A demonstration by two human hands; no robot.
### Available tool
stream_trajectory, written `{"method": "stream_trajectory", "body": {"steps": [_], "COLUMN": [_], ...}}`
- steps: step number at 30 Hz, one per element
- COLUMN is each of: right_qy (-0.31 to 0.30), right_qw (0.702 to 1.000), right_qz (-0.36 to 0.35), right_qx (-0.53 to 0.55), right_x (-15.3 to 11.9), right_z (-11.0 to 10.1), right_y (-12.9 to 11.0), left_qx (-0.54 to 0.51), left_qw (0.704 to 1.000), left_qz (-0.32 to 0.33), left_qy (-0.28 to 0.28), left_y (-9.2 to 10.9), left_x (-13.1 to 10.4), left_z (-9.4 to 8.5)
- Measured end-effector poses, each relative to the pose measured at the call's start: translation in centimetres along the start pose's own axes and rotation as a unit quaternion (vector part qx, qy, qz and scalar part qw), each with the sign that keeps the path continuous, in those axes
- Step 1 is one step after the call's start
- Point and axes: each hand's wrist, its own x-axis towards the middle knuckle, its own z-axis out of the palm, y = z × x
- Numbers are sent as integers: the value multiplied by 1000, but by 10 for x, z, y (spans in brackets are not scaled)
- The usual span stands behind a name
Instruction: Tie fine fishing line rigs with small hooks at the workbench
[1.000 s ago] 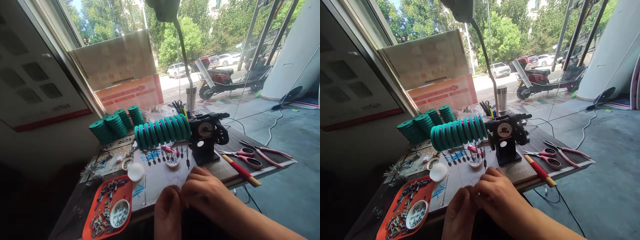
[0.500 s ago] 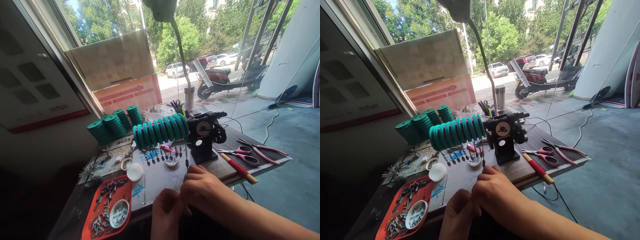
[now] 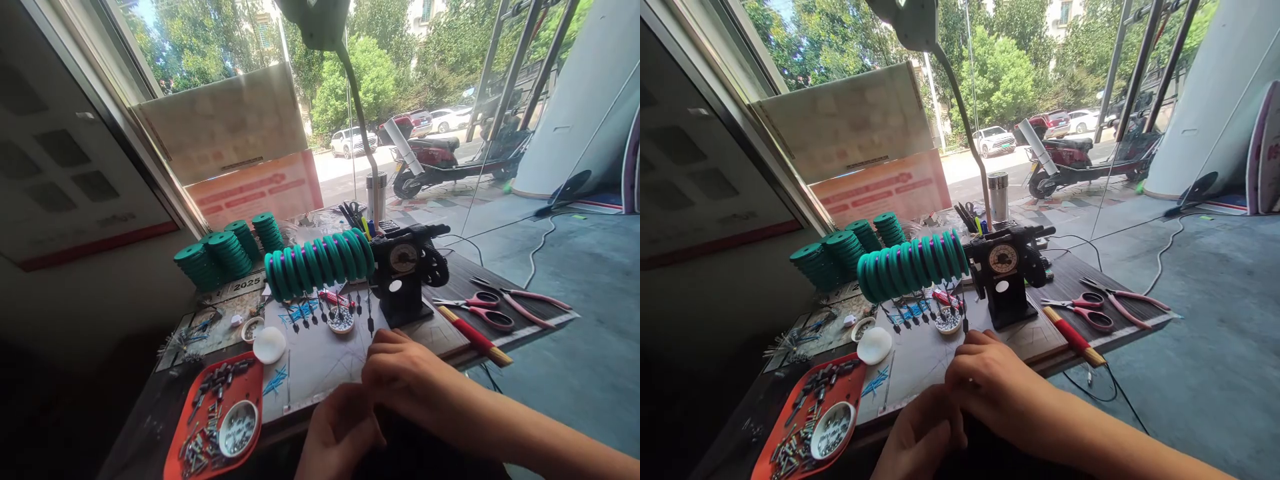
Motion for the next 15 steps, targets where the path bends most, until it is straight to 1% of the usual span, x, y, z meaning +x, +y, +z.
{"method": "stream_trajectory", "body": {"steps": [1,4,7,12,15], "right_qy": [4,9,14,9,4], "right_qw": [1000,1000,1000,998,996], "right_qz": [0,-10,-11,10,25], "right_qx": [5,18,25,53,88], "right_x": [-1,-2,-3,-4,-3], "right_z": [0,2,4,3,0], "right_y": [1,4,6,6,6], "left_qx": [30,97,125,120,85], "left_qw": [1000,995,991,992,995], "left_qz": [4,19,26,17,4], "left_qy": [-1,24,31,38,52], "left_y": [0,4,9,8,2], "left_x": [-1,0,2,5,5], "left_z": [-1,-1,3,5,5]}}
